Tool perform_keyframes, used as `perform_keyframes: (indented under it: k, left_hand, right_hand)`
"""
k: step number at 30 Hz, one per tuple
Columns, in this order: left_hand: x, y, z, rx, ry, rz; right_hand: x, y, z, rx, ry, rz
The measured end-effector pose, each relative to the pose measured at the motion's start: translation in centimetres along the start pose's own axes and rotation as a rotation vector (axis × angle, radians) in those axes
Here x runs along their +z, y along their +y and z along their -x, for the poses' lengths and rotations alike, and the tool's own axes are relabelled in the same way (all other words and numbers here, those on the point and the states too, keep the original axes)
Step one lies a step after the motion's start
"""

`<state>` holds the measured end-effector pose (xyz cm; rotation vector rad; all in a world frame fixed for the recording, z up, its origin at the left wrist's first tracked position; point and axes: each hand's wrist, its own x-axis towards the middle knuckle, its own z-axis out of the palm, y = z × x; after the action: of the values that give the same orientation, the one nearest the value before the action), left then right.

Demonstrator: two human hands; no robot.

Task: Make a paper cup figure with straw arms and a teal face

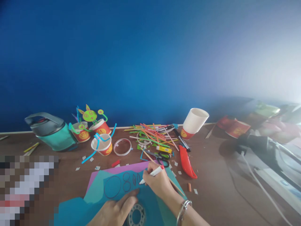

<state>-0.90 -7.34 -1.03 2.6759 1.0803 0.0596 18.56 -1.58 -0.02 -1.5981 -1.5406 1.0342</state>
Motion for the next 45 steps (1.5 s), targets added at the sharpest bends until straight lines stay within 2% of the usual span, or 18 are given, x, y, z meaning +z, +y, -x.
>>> perform_keyframes:
  k: [6, 11, 17, 26, 33, 40, 45]
  left_hand:
    - [-0.8, 0.2, 0.1, -0.007, 0.016, 0.021]
    - [-0.1, 0.3, -0.1, -0.019, -0.022, -0.034]
    - [0.3, 0.1, 0.2, -0.013, 0.068, 0.044]
    - [-0.1, 0.2, -0.1, -0.015, 0.002, -0.033]
    - [-0.5, 0.2, 0.1, -0.03, 0.016, 0.037]
    - [-0.5, 0.1, -0.2, -0.004, -0.045, -0.008]
    - [-0.3, 0.1, -0.2, -0.006, -0.047, 0.005]
  right_hand:
    - [0.1, 0.1, -0.1, -0.005, 0.003, 0.001]
    - [0.1, -0.1, -0.1, -0.032, 0.02, -0.001]
    - [0.1, -0.2, -0.1, -0.052, 0.043, -0.007]
    - [0.1, 0.0, -0.1, -0.046, 0.055, 0.002]
    - [0.2, 0.0, -0.2, -0.035, 0.057, -0.015]
    - [0.1, -0.6, -0.1, 0.02, 0.04, -0.051]
    - [0.1, -0.3, 0.0, 0.032, 0.027, -0.042]
